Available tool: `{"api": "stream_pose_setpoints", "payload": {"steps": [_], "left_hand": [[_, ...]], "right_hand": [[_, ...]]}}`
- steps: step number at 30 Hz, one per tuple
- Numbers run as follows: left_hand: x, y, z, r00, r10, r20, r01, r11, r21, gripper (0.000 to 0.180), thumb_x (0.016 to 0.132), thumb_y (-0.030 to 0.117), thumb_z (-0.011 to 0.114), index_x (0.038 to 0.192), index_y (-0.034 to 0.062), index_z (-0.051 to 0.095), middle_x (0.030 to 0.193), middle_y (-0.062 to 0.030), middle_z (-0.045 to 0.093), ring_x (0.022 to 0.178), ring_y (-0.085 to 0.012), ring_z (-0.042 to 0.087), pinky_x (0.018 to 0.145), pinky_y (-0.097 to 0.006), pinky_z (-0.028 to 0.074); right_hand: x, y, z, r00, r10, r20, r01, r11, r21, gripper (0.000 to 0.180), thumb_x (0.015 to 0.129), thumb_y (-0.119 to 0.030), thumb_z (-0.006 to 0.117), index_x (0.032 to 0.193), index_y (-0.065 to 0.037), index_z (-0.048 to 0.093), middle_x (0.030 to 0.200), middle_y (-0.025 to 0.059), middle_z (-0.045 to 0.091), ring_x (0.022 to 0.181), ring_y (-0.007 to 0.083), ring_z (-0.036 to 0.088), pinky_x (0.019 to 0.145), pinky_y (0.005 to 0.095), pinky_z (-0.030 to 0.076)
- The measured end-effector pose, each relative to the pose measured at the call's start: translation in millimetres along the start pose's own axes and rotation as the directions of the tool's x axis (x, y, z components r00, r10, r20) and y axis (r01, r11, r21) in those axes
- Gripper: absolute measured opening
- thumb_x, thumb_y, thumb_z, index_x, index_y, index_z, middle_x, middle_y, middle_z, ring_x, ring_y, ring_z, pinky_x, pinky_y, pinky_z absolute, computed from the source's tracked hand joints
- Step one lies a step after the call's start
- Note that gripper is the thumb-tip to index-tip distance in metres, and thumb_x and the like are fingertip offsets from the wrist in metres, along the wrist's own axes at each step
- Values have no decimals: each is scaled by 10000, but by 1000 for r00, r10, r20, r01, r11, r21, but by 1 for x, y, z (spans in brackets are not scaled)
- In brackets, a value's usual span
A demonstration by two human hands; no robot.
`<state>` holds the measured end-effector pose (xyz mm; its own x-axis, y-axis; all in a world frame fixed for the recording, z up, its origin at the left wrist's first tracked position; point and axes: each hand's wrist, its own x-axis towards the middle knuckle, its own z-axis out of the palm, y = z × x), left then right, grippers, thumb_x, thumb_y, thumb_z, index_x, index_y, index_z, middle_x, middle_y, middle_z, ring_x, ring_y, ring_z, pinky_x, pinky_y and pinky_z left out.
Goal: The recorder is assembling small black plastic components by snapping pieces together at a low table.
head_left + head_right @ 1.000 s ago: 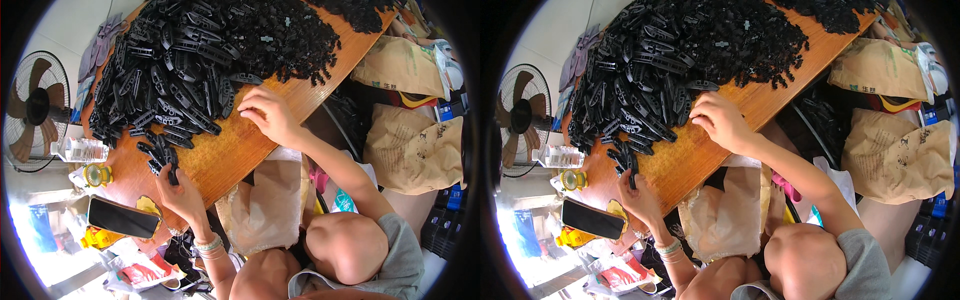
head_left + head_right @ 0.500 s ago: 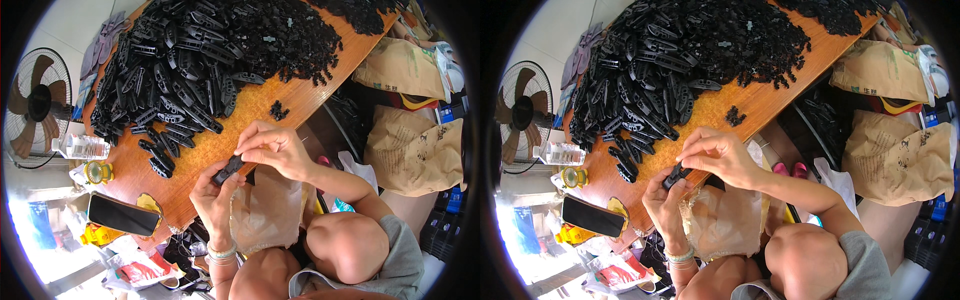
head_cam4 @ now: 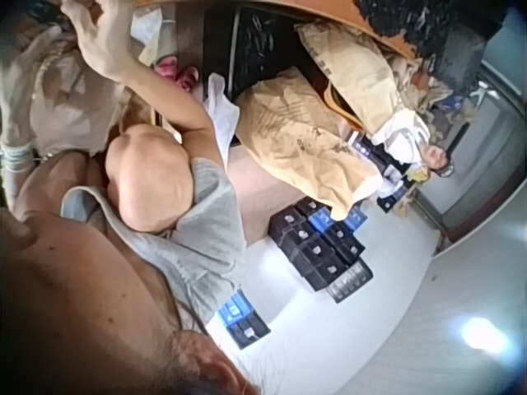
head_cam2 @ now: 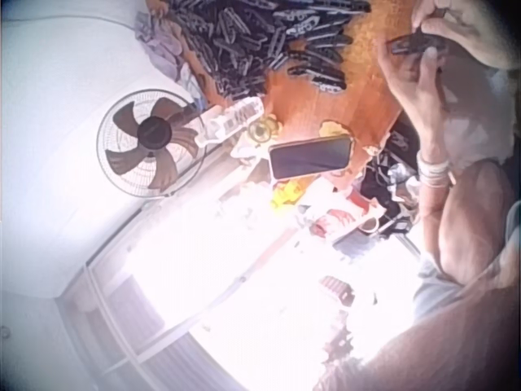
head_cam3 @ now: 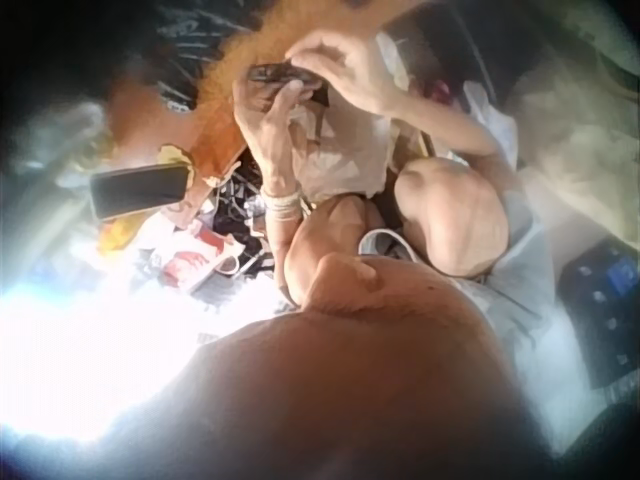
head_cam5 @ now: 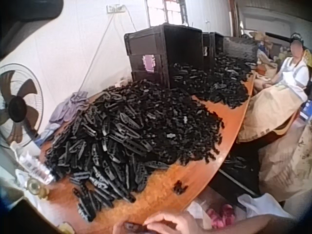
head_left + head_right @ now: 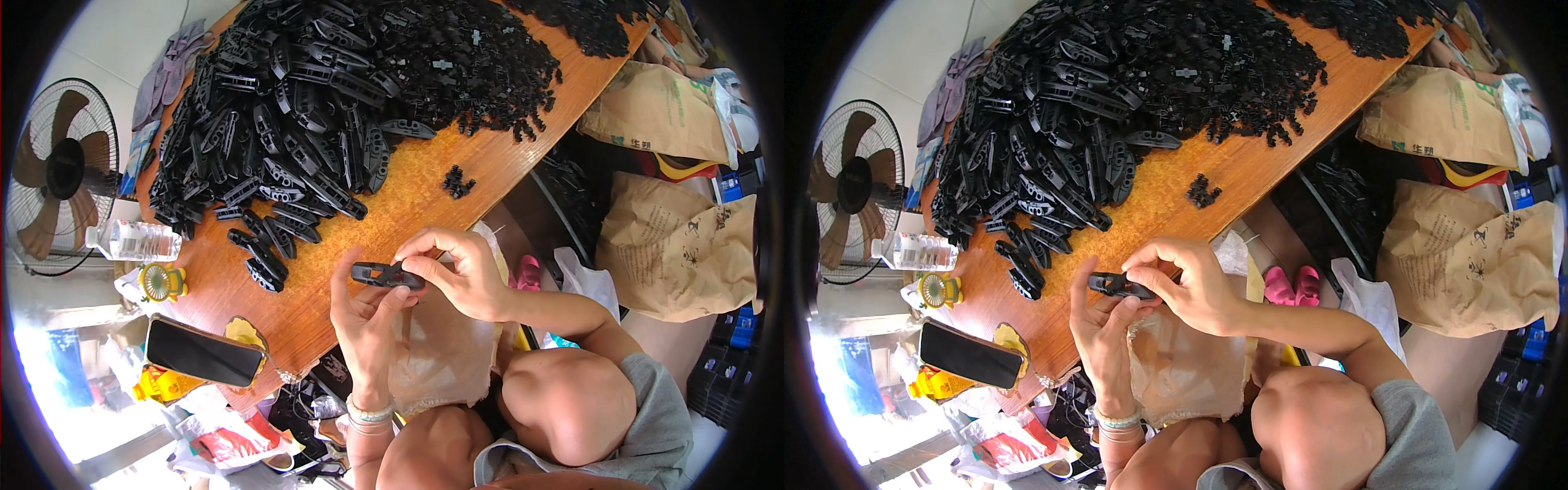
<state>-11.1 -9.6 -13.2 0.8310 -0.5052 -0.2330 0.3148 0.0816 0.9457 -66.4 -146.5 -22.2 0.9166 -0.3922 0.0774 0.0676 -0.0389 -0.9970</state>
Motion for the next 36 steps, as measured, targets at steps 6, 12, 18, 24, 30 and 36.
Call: {"api": "stream_pose_setpoints", "payload": {"steps": [6, 12, 18, 24, 30, 36], "left_hand": [[-2, -2, 0, 995, 23, -99, -24, 1000, -3, 339, 774, -120, 592, 1060, -45, 426, 856, -201, 640, 721, -261, 672, 642, -299, 572], [-1, -1, -3, 993, -8, -121, 1, 998, -55, 300, 782, -109, 601, 1009, -35, 420, 844, -197, 647, 714, -252, 676, 622, -282, 562], [-3, -1, -2, 994, -3, -113, -4, 998, -66, 286, 798, -85, 600, 1024, -36, 434, 851, -188, 646, 724, -226, 673, 632, -264, 553], [-2, -8, -8, 976, 144, -162, -143, 990, 14, 263, 812, -48, 600, 1040, -31, 469, 873, -144, 641, 718, -169, 647, 650, -253, 546], [-5, -4, -6, 988, 90, -125, -76, 991, 113, 264, 826, 3, 619, 1064, -34, 512, 897, -128, 646, 750, -134, 628, 662, -229, 510], [36, 7, -37, 942, 335, -23, -281, 824, 492, 382, 823, 192, 675, 1109, -17, 531, 938, -68, 616, 759, -136, 583, 644, -274, 465]], "right_hand": [[-3, 9, 5, 996, -84, 2, 84, 995, 47, 55, 858, -14, 588, 900, 20, 596, 883, 99, 655, 794, 135, 618, 708, 255, 497], [0, 16, 5, 939, -343, -6, 335, 920, -203, 61, 820, 23, 599, 870, -11, 594, 884, 98, 658, 785, 193, 612, 733, 301, 453], [3, 20, 4, 900, -436, 14, 425, 869, -255, 86, 801, 20, 619, 877, -19, 611, 882, 86, 659, 818, 203, 606, 730, 312, 450], [0, 14, 4, 943, -331, 45, 332, 918, -216, 228, 790, -54, 668, 1011, -23, 624, 854, 76, 646, 794, 211, 610, 709, 305, 451], [-3, 23, 4, 986, -169, 11, 170, 982, -80, 251, 819, -101, 665, 1046, -8, 611, 834, 117, 654, 688, 167, 616, 616, 272, 495], [3, 21, -30, 905, -20, 426, 108, 977, -184, 238, 815, -62, 662, 1044, -17, 620, 872, 99, 653, 730, 178, 629, 641, 263, 494]]}}
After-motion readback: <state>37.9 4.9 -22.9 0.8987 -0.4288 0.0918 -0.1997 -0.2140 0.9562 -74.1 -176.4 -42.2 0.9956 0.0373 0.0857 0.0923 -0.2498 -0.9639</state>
